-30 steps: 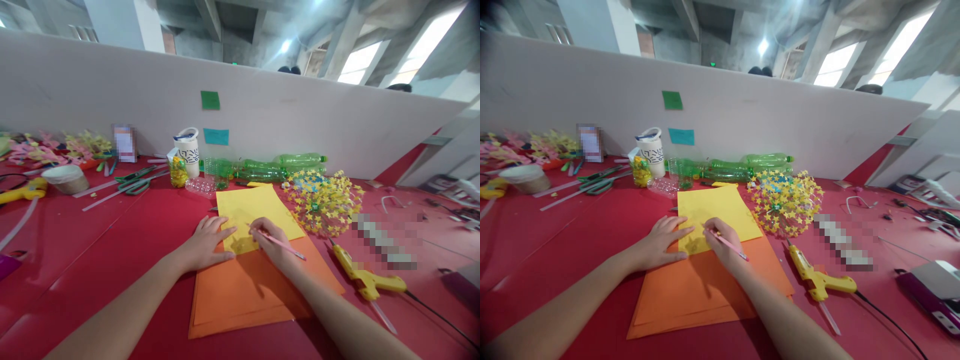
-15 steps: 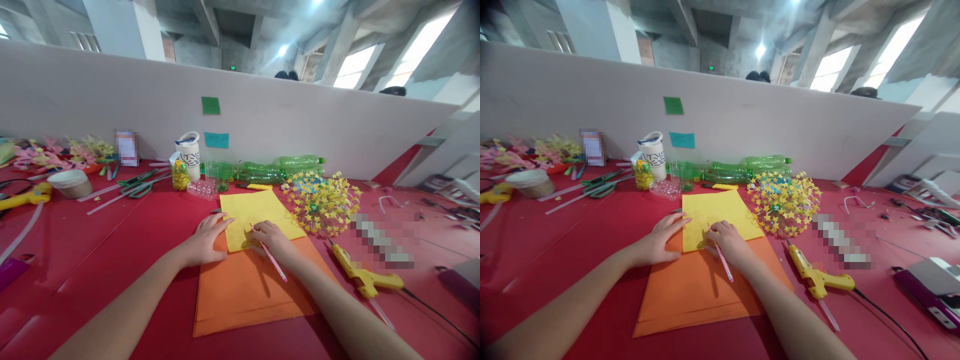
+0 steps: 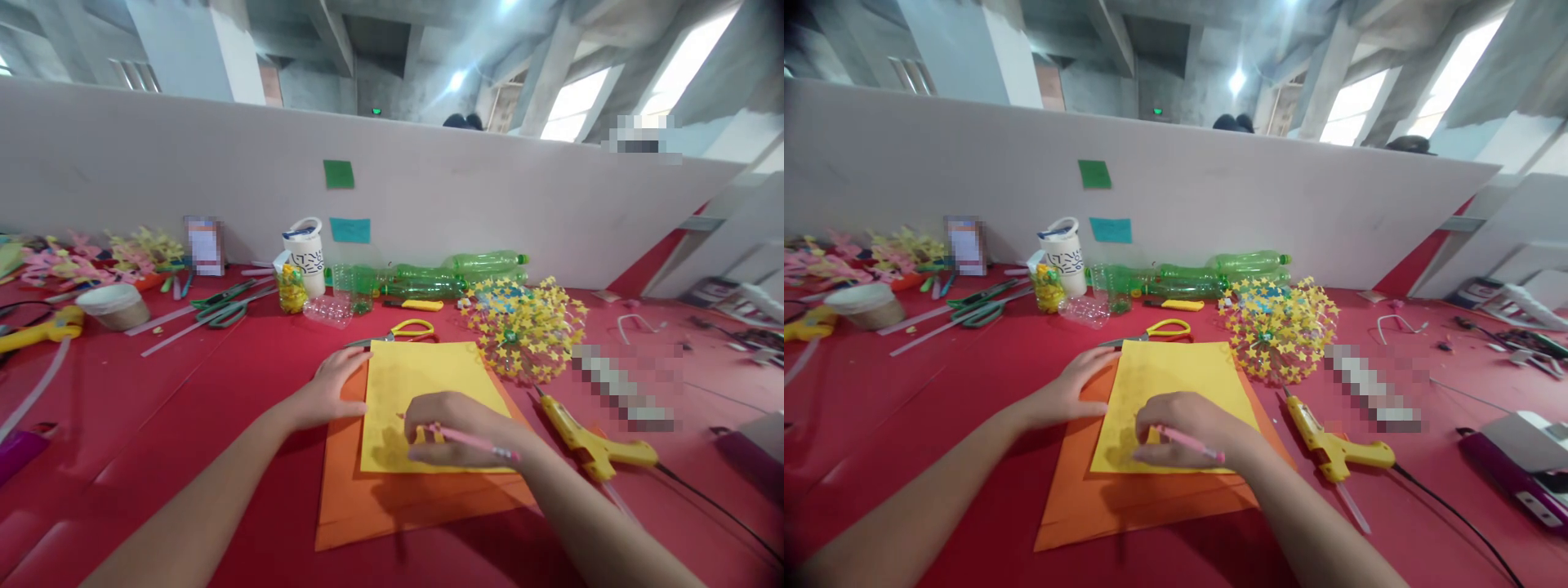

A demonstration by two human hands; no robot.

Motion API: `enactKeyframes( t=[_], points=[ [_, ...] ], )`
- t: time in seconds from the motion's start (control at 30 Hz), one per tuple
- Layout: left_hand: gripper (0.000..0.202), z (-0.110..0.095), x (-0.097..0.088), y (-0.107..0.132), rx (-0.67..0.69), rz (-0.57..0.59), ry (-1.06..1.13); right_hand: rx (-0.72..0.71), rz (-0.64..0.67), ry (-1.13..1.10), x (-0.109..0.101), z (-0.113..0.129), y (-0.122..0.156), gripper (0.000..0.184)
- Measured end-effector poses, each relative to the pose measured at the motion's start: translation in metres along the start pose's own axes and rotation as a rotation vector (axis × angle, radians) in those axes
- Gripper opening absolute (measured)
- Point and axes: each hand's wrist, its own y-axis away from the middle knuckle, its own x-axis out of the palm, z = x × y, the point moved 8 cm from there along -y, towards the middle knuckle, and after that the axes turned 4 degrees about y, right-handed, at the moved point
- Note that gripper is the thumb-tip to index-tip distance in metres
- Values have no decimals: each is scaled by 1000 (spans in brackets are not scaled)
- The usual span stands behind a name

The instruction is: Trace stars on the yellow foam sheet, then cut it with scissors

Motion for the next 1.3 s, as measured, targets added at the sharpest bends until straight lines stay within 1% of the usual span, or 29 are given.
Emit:
enactKeyframes(
  t=[0.03, 0.07, 0.1, 0.13, 0.17, 0.2, 0.23, 0.3, 0.37, 0.43, 0.5, 0.6, 0.67, 0.73, 0.87, 0.93, 1.0, 1.07, 1.1, 1.17, 1.2, 1.27, 1.3],
  points=[
    [77, -1, 2, 0, 2, 20, -16, 82, -59, 0, -6, -10, 0, 17],
    [78, -3, 4, 0, 5, 34, -35, 189, -163, 30, -15, -24, 1, 19],
    [78, -4, 4, 0, 8, 41, -58, 260, -271, 82, -23, -35, 3, 21],
    [77, -4, 4, 0, 12, 38, -87, 268, -329, 132, -25, -42, 4, 27],
    [75, -5, 4, 0, 18, 29, -118, 252, -337, 162, -23, -47, 3, 35],
    [73, -4, 3, 0, 23, 16, -146, 231, -309, 183, -17, -50, 2, 44],
    [72, -3, 2, 0, 26, 6, -171, 215, -250, 194, -10, -53, 1, 53],
    [72, -1, 2, -1, 27, 3, -200, 197, -135, 193, 4, -54, 2, 63],
    [72, 1, 3, -1, 27, 8, -220, 184, -49, 184, 10, -49, 6, 70],
    [70, 1, 5, -1, 34, 13, -241, 163, 16, 160, 9, -40, 11, 77],
    [68, 0, 6, 0, 40, 20, -250, 140, 71, 119, 6, -30, 14, 72],
    [78, -2, 8, 0, 63, 23, -254, 166, 67, 60, -2, -25, 15, 60],
    [83, -3, 9, 1, 84, 12, -261, 211, -11, 49, -9, -30, 12, 52],
    [83, -4, 8, 1, 98, -6, -267, 232, -89, 71, -12, -34, 9, 49],
    [72, -15, 7, 2, 143, -33, -261, 199, -144, 90, -9, -37, 4, 39],
    [68, -25, 10, 2, 183, 2, -235, 247, -216, 56, -15, -42, 4, 30],
    [68, -34, 15, 3, 209, 61, -215, 350, -314, -52, -23, -53, 6, 28],
    [69, -39, 19, 3, 215, 89, -213, 448, -410, -267, -29, -66, 10, 30],
    [69, -40, 20, 3, 214, 93, -210, 467, -444, -392, -30, -70, 11, 26],
    [68, -43, 21, 4, 214, 96, -192, 440, -485, -584, -32, -72, 11, 17],
    [67, -43, 21, 4, 216, 98, -179, 401, -482, -633, -34, -69, 10, 15],
    [67, -45, 22, 4, 219, 99, -161, 345, -463, -652, -39, -62, 9, 14],
    [66, -45, 22, 5, 221, 96, -158, 342, -451, -653, -42, -59, 9, 15]
  ],
)
